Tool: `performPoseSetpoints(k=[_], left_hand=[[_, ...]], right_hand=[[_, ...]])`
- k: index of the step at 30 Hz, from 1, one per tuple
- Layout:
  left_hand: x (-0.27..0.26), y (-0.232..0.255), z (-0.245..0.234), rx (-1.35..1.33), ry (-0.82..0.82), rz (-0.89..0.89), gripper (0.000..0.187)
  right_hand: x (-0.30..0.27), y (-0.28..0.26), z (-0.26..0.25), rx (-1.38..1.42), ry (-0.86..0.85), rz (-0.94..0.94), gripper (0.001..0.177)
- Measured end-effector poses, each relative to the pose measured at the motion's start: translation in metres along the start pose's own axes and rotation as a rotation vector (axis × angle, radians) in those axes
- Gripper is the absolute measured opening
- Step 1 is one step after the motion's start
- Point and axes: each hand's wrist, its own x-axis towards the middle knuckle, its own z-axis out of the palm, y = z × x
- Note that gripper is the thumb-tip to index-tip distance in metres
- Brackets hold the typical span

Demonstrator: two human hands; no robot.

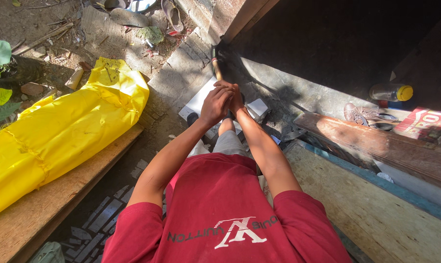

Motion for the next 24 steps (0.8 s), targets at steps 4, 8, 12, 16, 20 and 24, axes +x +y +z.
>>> performPoseSetpoints(k=[4,8,12,16,20,24], left_hand=[[0.009,0.012,-0.002,-0.027,-0.002,-0.002,0.014],[0.02,0.024,-0.006,-0.078,0.046,0.088,0.016],[0.014,0.024,-0.004,-0.188,0.148,-0.105,0.028],[0.001,0.007,0.006,-0.099,0.157,-0.174,0.018],[-0.006,-0.007,0.009,-0.081,0.094,-0.236,0.019],[-0.002,-0.004,0.006,-0.074,0.023,-0.134,0.02]], right_hand=[[-0.013,0.013,0.003,0.382,-0.034,0.122,0.02],[-0.016,0.012,-0.003,0.852,-0.066,0.211,0.031],[-0.006,0.008,-0.009,-0.039,0.005,0.089,0.012],[0.003,0.003,0.0,-0.132,0.031,0.008,0.015],[0.012,0.004,0.017,0.056,0.025,0.099,0.014],[0.017,0.005,0.021,0.107,0.073,0.057,0.014]])
